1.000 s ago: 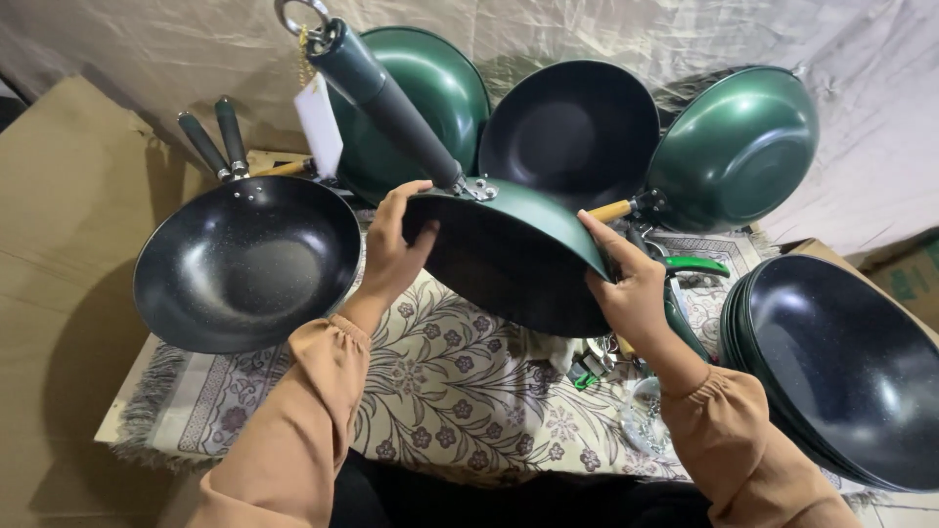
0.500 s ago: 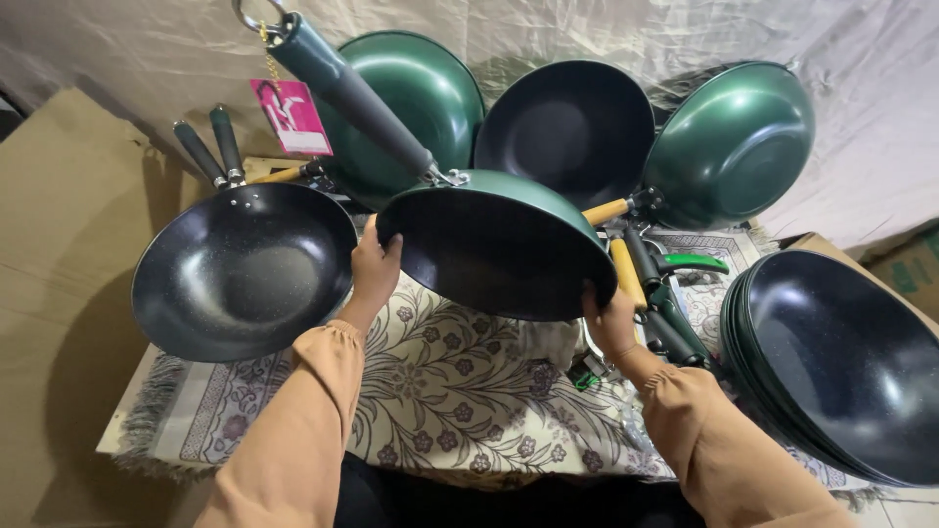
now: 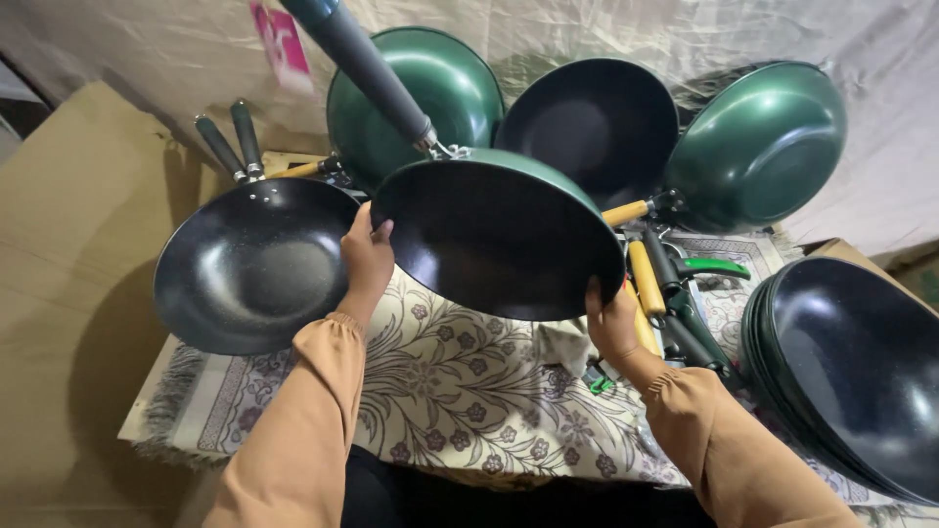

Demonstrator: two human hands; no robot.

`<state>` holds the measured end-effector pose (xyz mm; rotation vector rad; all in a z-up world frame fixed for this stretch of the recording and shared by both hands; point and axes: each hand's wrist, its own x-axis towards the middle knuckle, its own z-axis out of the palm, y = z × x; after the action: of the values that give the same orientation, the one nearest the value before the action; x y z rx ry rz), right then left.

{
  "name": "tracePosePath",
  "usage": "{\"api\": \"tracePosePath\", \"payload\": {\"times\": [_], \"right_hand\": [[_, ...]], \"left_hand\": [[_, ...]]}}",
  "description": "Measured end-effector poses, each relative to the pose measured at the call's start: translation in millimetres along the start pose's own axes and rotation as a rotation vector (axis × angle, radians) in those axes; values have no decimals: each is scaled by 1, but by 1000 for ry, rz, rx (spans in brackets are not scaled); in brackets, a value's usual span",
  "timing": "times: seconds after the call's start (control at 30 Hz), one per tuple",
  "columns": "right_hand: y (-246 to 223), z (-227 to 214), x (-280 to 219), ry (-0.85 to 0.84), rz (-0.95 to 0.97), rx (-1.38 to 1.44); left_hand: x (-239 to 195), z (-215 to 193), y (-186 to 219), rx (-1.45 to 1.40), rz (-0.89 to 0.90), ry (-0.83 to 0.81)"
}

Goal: Cleaning the interior of a wok and then attaching a handle using screws and a manual tool.

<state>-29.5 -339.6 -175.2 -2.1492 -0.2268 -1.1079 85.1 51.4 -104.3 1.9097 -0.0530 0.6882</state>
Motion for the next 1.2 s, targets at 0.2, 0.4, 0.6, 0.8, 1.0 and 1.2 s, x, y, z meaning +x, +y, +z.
{"api": "tracePosePath", "payload": {"times": [0.2, 0.4, 0.6, 0.8, 1.0, 1.2], "right_hand": [[-21, 19, 28, -39, 17, 39], [-84, 67, 62, -95, 153, 118], [-134, 139, 65, -96, 407, 260], [-184, 211, 55, -125, 526, 443], [-212, 264, 42, -231, 576, 481], [-208, 305, 33, -295, 525, 495]], "left_hand": [[24, -29, 6, 51, -49, 143], [51, -78, -3, -105, -183, 388], [68, -146, -14, 76, -205, 645], [76, -203, -30, -106, -277, 662], [72, -229, -74, 455, -433, 631], [58, -229, -64, 498, -505, 587]]}}
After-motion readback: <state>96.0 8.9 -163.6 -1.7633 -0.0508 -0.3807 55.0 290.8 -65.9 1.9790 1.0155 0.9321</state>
